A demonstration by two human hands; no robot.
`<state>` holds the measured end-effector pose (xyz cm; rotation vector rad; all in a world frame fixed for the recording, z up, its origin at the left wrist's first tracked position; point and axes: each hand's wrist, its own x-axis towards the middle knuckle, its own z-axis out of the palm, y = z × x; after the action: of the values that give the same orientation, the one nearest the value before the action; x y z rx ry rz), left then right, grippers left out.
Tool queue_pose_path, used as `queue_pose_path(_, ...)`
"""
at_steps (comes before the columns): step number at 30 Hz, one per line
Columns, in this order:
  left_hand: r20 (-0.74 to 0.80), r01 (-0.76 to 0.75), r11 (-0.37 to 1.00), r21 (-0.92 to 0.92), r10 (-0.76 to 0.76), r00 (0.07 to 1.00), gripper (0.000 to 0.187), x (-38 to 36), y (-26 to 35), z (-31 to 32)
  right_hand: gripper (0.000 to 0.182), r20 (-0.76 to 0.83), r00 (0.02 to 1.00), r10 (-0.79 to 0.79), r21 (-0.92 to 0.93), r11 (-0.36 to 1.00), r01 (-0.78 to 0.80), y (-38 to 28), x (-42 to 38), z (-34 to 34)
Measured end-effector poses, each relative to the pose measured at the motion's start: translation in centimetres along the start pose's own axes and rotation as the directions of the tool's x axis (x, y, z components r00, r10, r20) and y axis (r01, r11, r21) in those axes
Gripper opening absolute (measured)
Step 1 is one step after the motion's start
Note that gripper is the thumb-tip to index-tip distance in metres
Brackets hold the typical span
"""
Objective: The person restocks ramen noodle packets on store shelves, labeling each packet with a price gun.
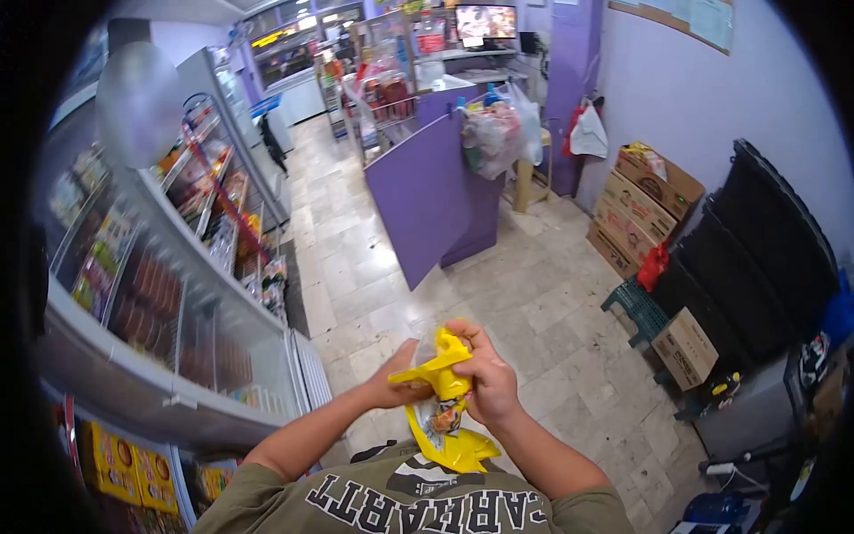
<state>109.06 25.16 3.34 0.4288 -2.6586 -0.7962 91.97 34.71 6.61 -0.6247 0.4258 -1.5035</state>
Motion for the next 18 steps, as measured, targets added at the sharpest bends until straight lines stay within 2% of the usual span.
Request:
queue_pose_path(2, -0.126, -0.095, 0.988, -0.125, 0.080, 0.989, 0.070, 2.5, -2.5, 1.5, 0.057, -0.023, 0.996, -0.080, 0.206, 0.975, 0.083, -1.0, 2.0, -1.2)
queue_pose_path(5, -0.269, -0.214, 0.936, -0.279, 0.138, 0.953, 0.071, 6.1, -4.0, 0.6, 0.062, -0.153, 0.978, -0.142, 0.189, 0.967, 0.170, -3.1, 4.1, -1.5)
queue_pose_path(8, -0.058, -0.191, 0.906, -0.377, 0.183, 0.981, 0.075, 10.1, -6.8, 0.7, 0.066, -0.267, 0.950, -0.159, 0.144, 0.969, 0.202, -3.6, 6.3, -1.8)
queue_pose_path(10, 0.275, -0.080, 0.902, -0.424, 0.213, 0.938, 0.075, 13.3, -10.0, 2.9, 0.067, -0.295, 0.945, -0.140, 0.131, 0.974, 0.186, -3.3, 7.3, -1.9)
queue_pose_path(11, 0.206, -0.226, 0.902, -0.368, 0.316, 0.926, 0.064, 14.4, -10.3, 3.4, 0.069, -0.295, 0.936, -0.193, 0.086, 0.970, 0.227, -3.6, 7.7, -2.0)
queue_pose_path(14, 0.170, -0.158, 0.906, -0.393, 0.240, 0.956, 0.044, 18.1, -7.4, -1.0, 0.069, -0.350, 0.891, -0.290, 0.009, 0.950, 0.312, -6.7, 8.0, -2.5)
queue_pose_path(15, 0.112, -0.292, 0.884, -0.365, 0.353, 0.929, 0.036, 19.4, -7.8, -1.2, 0.069, -0.356, 0.883, -0.305, -0.002, 0.945, 0.326, -7.4, 7.7, -3.6)
queue_pose_path(18, -0.064, -0.559, 0.822, -0.112, 0.555, 0.829, 0.034, 24.4, -9.4, -3.3, 0.069, -0.460, 0.781, -0.423, -0.011, 0.882, 0.471, -9.8, 8.4, -5.8)
